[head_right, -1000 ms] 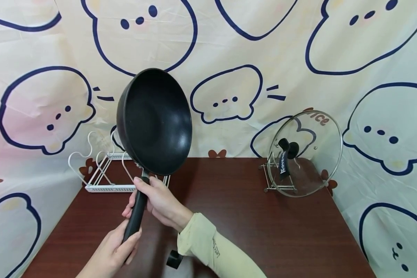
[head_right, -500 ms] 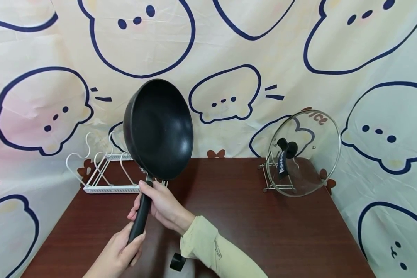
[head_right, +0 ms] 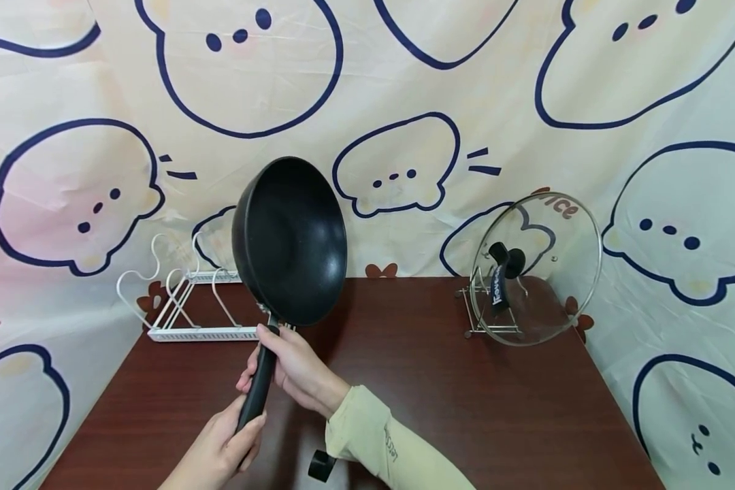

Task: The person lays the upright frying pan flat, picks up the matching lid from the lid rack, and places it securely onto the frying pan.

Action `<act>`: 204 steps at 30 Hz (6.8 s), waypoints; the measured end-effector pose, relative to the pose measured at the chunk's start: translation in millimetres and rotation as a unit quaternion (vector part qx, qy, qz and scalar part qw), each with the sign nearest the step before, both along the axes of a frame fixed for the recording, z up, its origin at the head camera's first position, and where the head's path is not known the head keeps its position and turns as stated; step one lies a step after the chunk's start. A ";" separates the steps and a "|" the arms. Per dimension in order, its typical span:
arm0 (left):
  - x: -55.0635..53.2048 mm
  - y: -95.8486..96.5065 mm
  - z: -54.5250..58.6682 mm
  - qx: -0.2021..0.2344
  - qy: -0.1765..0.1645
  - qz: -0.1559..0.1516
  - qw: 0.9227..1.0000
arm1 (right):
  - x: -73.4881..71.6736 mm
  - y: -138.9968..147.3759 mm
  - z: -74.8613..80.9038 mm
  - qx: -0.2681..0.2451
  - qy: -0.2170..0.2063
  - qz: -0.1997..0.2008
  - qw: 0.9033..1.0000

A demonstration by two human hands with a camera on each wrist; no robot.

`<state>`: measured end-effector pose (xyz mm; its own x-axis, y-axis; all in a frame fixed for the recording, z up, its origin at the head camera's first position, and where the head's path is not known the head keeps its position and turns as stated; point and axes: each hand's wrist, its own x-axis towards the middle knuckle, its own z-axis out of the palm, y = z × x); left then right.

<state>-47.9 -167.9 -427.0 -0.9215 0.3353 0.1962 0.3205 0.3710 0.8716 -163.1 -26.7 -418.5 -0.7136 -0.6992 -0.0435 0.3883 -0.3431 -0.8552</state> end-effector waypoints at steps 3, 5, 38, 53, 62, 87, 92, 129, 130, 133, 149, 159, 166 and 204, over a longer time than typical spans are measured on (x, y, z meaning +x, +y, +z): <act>0.3 0.3 -1.9 0.003 -0.009 -0.002 1.000 | 0.6 0.2 -2.9 -0.001 -0.003 -0.003 1.000; 0.0 0.7 -3.8 0.005 -0.009 -0.006 1.000 | 0.8 0.9 -4.8 0.000 -0.004 -0.002 1.000; -10.3 4.0 -28.8 -0.001 -0.035 -0.033 0.999 | -0.6 10.6 -35.1 0.010 -0.060 -0.030 0.998; -10.9 6.9 -27.7 -0.001 -0.065 -0.024 0.998 | -0.7 13.5 -37.8 0.017 -0.066 -0.032 0.997; -12.6 7.6 -26.5 -0.010 -0.094 -0.012 0.995 | -1.2 12.9 -39.0 0.016 -0.070 -0.033 0.997; -12.5 10.2 -26.4 -0.017 -0.115 -0.008 0.993 | -1.5 14.5 -43.2 0.020 -0.073 -0.041 0.996; -12.8 10.3 -25.7 -0.018 -0.124 -0.013 0.992 | -1.5 14.8 -43.1 0.024 -0.077 -0.044 0.996; -18.2 11.0 -28.2 0.023 -0.157 -0.039 0.987 | -4.5 13.1 -49.2 0.020 -0.128 -0.099 0.987; -18.2 10.9 -28.3 0.023 -0.157 -0.041 0.986 | -5.1 13.4 -49.8 0.016 -0.130 -0.097 0.987; -18.3 10.4 -28.9 0.025 -0.155 -0.044 0.987 | -7.2 14.3 -51.8 0.008 -0.132 -0.089 0.987; -19.0 9.5 -29.5 0.024 -0.161 -0.051 0.985 | -4.1 14.3 -52.0 0.010 -0.142 -0.124 0.982; -20.9 11.6 -29.8 0.038 -0.152 -0.054 0.986 | -2.4 13.0 -51.3 0.018 -0.139 -0.162 0.977; -21.1 11.8 -32.2 0.044 -0.158 -0.053 0.985 | -5.6 14.1 -54.2 0.018 -0.142 -0.156 0.977; -23.3 14.0 -35.6 0.065 -0.155 -0.058 0.984 | -8.1 18.5 -70.1 0.012 -0.135 -0.171 0.976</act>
<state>-71.1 -153.9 -462.6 -0.9006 0.4326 -0.0411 0.0649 0.2273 0.9716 -171.2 -8.1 -488.5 -0.8655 -0.4181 -0.2760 0.4669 -0.4733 -0.7470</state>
